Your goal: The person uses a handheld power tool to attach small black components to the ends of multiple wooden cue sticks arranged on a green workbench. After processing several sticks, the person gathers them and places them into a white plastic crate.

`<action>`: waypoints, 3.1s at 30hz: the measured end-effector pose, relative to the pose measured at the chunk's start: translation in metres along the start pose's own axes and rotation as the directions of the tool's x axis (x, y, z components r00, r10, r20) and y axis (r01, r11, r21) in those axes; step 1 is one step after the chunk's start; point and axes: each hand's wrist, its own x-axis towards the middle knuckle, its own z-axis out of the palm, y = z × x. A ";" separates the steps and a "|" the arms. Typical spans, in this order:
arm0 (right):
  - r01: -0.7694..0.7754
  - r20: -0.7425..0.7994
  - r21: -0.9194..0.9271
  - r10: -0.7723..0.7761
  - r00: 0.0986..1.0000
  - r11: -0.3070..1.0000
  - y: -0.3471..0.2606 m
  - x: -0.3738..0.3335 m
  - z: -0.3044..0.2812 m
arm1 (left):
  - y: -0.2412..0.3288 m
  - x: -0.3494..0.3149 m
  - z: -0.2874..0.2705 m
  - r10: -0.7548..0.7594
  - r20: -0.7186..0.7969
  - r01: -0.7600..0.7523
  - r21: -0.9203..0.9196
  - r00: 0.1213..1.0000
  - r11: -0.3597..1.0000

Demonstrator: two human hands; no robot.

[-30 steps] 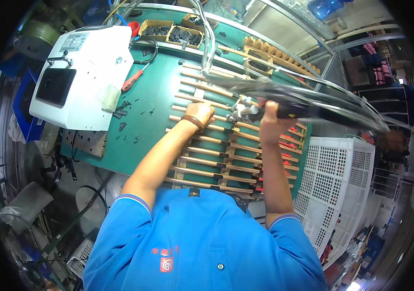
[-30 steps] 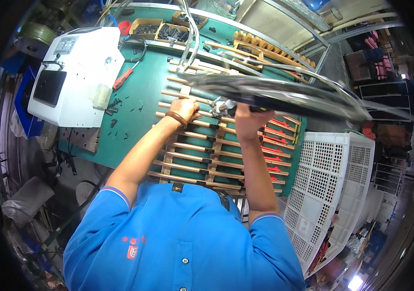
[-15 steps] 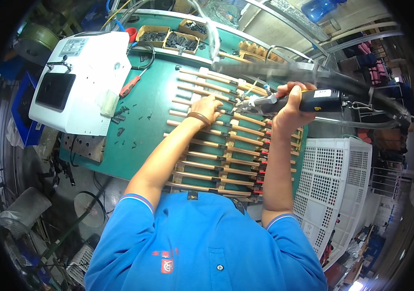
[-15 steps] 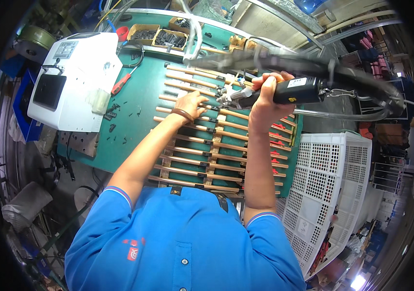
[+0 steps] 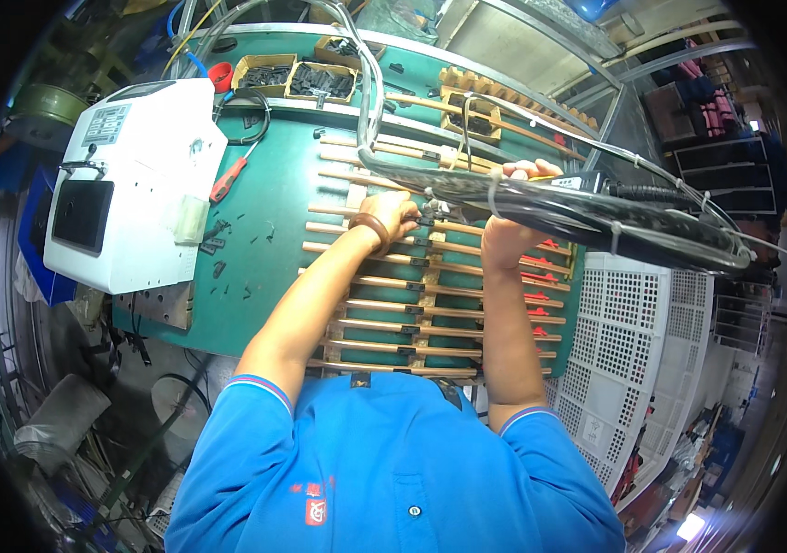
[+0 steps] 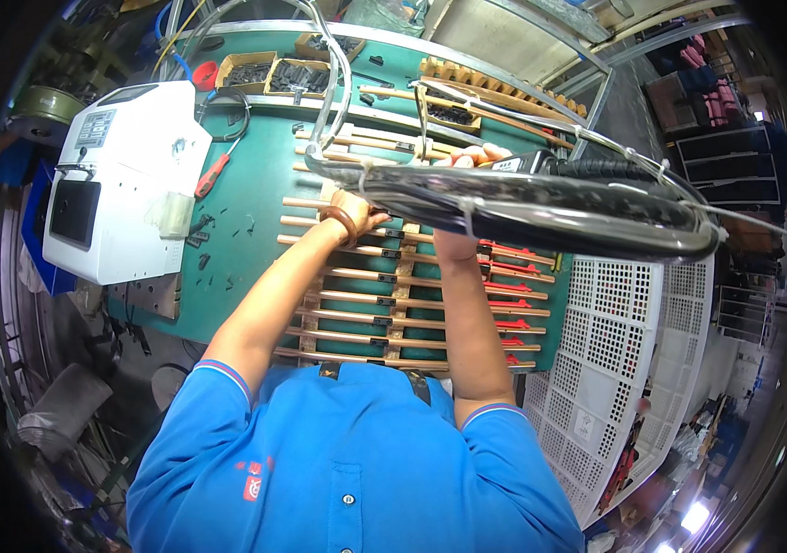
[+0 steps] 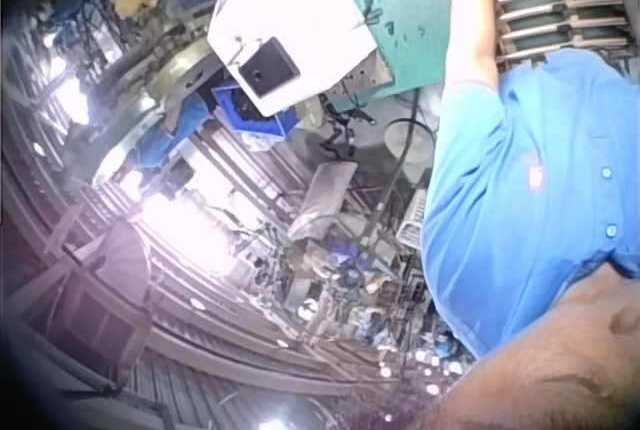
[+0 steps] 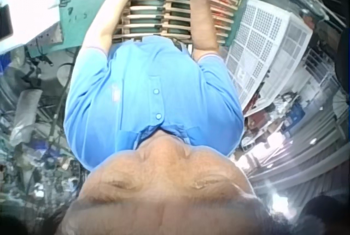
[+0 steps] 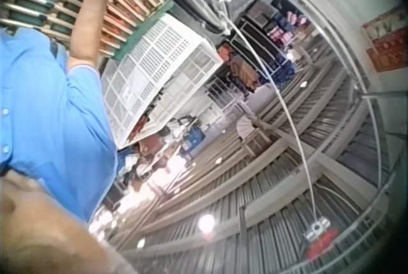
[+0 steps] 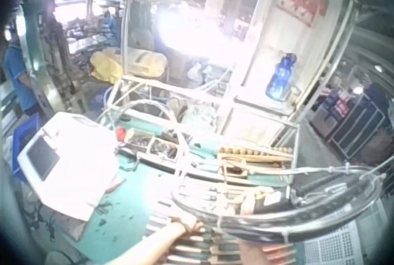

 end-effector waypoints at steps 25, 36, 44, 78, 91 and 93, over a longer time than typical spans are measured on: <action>-0.225 -0.044 0.029 0.226 0.973 0.974 0.003 -0.007 -0.012 | 0.020 -0.010 -0.041 -0.040 0.215 0.036 0.018 0.976 0.999; -0.188 -0.009 -0.126 0.188 0.982 0.974 0.008 -0.015 0.000 | -0.038 0.020 0.035 0.222 -0.182 -0.205 0.107 0.958 0.973; -0.095 0.033 -0.200 0.103 0.994 0.975 0.002 -0.017 0.017 | -0.062 -0.002 0.020 0.293 -0.385 -0.334 -0.043 0.875 0.942; -0.311 0.056 0.234 0.307 0.950 0.921 0.031 -0.017 0.003 | -0.023 -0.022 -0.023 0.053 -0.031 -0.049 0.100 0.998 0.994; 0.023 0.065 -0.229 -0.008 0.998 0.973 -0.038 0.068 0.030 | -0.041 -0.006 -0.010 0.074 -0.066 -0.075 -0.017 0.995 0.997; 0.208 -0.029 -0.285 -0.226 0.974 0.936 -0.022 0.070 0.025 | -0.041 0.005 -0.010 0.098 -0.234 -0.122 -0.093 0.967 0.988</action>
